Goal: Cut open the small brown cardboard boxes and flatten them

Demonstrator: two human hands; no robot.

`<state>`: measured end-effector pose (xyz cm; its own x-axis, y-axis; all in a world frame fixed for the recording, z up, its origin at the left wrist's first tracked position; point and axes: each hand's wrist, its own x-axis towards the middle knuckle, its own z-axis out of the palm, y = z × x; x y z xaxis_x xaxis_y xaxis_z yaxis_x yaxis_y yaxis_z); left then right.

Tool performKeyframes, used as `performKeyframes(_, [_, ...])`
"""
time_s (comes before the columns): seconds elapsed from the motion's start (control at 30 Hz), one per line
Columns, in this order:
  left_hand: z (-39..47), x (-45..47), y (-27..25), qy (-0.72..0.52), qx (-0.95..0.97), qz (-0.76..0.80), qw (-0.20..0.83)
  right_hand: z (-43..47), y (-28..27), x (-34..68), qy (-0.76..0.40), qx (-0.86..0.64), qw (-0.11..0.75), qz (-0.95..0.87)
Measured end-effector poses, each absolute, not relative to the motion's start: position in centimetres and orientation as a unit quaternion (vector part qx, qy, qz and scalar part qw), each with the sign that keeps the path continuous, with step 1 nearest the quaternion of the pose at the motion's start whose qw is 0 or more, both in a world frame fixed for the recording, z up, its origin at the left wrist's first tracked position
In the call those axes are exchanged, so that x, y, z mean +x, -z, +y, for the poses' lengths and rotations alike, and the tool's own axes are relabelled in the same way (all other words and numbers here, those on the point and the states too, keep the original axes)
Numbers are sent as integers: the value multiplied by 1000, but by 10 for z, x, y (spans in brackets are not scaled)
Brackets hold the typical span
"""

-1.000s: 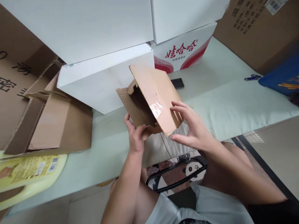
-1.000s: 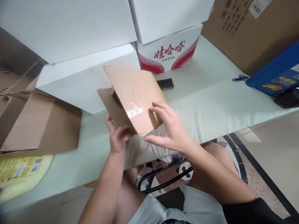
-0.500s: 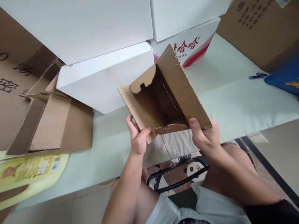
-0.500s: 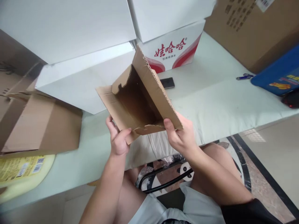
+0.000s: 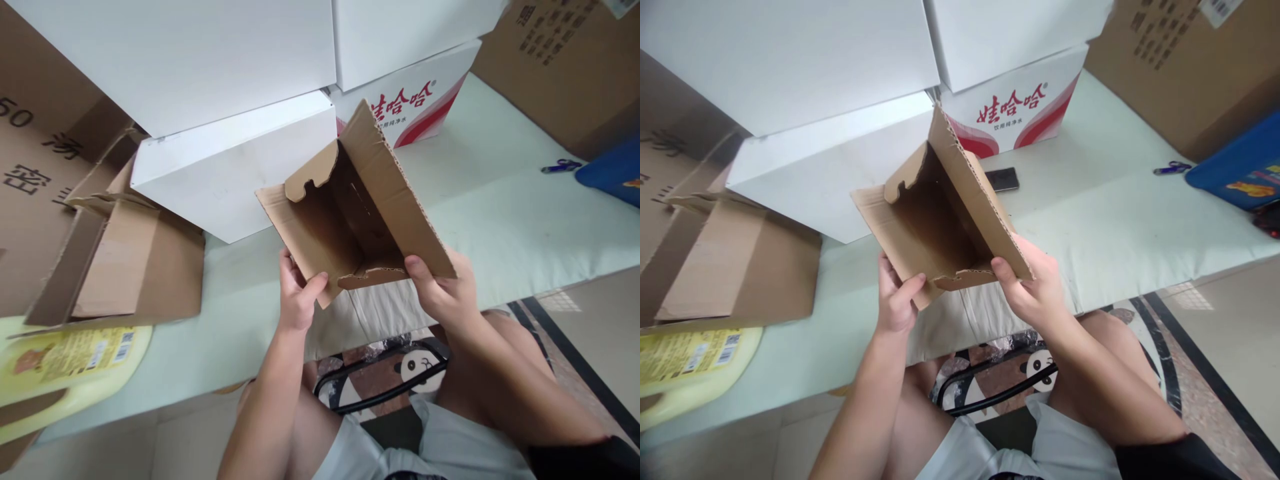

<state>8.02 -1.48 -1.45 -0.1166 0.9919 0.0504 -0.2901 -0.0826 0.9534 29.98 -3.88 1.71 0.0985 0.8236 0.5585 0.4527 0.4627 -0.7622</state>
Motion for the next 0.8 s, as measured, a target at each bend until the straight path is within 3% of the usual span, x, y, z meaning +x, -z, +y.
performKeyframes(0.8, [-16, 79, 16, -613, 381, 456, 521, -42, -20, 303, -222, -472, 522, -675])
